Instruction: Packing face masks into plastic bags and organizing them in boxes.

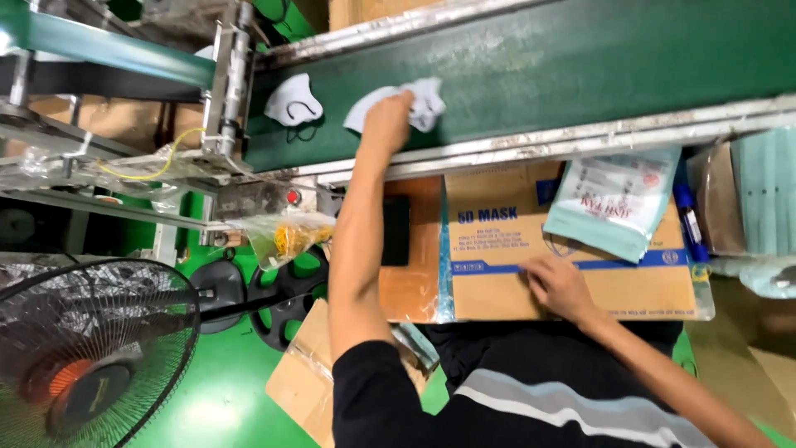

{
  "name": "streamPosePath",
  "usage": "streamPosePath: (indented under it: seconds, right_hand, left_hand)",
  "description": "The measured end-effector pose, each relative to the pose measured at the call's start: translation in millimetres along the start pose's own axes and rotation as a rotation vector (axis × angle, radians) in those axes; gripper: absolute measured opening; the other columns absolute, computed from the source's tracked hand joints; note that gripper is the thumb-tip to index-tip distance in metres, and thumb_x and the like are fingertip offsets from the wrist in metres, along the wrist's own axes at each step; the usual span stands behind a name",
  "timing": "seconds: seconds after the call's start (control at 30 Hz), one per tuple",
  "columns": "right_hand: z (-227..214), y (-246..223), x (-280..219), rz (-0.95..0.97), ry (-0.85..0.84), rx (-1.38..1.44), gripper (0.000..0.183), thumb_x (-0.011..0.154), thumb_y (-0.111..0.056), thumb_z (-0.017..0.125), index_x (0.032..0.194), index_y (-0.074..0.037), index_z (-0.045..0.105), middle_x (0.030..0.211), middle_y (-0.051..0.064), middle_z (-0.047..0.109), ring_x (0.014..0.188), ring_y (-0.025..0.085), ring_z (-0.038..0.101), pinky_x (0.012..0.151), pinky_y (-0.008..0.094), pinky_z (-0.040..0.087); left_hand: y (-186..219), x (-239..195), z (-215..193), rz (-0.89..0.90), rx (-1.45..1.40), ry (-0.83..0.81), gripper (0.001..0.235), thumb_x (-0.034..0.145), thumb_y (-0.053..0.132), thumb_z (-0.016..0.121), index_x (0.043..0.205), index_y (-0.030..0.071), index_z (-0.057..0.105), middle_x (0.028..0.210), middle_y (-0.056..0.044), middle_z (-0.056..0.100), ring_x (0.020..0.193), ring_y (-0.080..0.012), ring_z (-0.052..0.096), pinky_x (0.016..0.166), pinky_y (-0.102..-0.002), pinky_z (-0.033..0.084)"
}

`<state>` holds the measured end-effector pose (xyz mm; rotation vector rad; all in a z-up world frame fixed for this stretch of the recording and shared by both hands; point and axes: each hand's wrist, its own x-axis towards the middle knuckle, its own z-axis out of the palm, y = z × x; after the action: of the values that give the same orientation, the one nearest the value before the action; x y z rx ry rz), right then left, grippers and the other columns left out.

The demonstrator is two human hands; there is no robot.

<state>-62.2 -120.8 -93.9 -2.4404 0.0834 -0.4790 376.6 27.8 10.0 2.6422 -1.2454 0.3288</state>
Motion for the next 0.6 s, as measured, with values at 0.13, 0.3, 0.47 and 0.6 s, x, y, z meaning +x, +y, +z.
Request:
streamPosePath:
  seconds: [0.13, 0.3, 0.47, 0.6]
  right_hand:
    - [-28, -20, 21, -0.099, 0.291, 0.001, 0.072, 0.075, -0.013, 0.084, 0.137, 0.003, 0.05, 0.129, 0.025, 0.058, 0.123, 0.045, 0.055, 0.109, 0.049, 0.044]
    - [-69, -55, 71, -0.269, 0.275, 0.056, 0.081, 0.069, -0.014, 0.082, 0.139, 0.002, 0.044, 0.134, 0.025, 0.057, 0.127, 0.048, 0.053, 0.111, 0.052, 0.04]
    - [-7, 34, 33, 0.106, -0.114, 0.342, 0.055, 0.081, -0.005, 0.082, 0.132, -0.013, 0.062, 0.121, 0.009, 0.073, 0.106, 0.025, 0.074, 0.094, 0.037, 0.059]
    - [13, 34, 42, 0.106, -0.118, 0.478, 0.058, 0.091, -0.007, 0.081, 0.14, -0.014, 0.051, 0.131, 0.008, 0.065, 0.112, 0.022, 0.071, 0.093, 0.033, 0.061]
  left_hand:
    - [138, -79, -86, 0.336, -0.246, -0.09, 0.033, 0.068, -0.003, 0.067, 0.099, 0.007, 0.064, 0.101, -0.014, 0.065, 0.097, -0.0375, 0.064, 0.078, -0.05, 0.048]
    - [208, -163, -91, 0.431, -0.524, -0.195, 0.036, 0.083, 0.0, 0.068, 0.117, 0.008, 0.063, 0.115, -0.011, 0.064, 0.113, -0.0338, 0.062, 0.094, -0.047, 0.049]
    - [202, -194, -84, 0.261, -0.837, -0.029, 0.065, 0.085, 0.011, 0.077, 0.145, 0.01, 0.05, 0.145, -0.013, 0.057, 0.14, -0.0334, 0.053, 0.116, -0.042, 0.044]
    - [178, -218, -49, -0.015, -0.875, 0.029, 0.113, 0.065, 0.031, 0.096, 0.154, 0.003, 0.031, 0.153, -0.022, 0.044, 0.146, -0.0428, 0.039, 0.121, -0.049, 0.032]
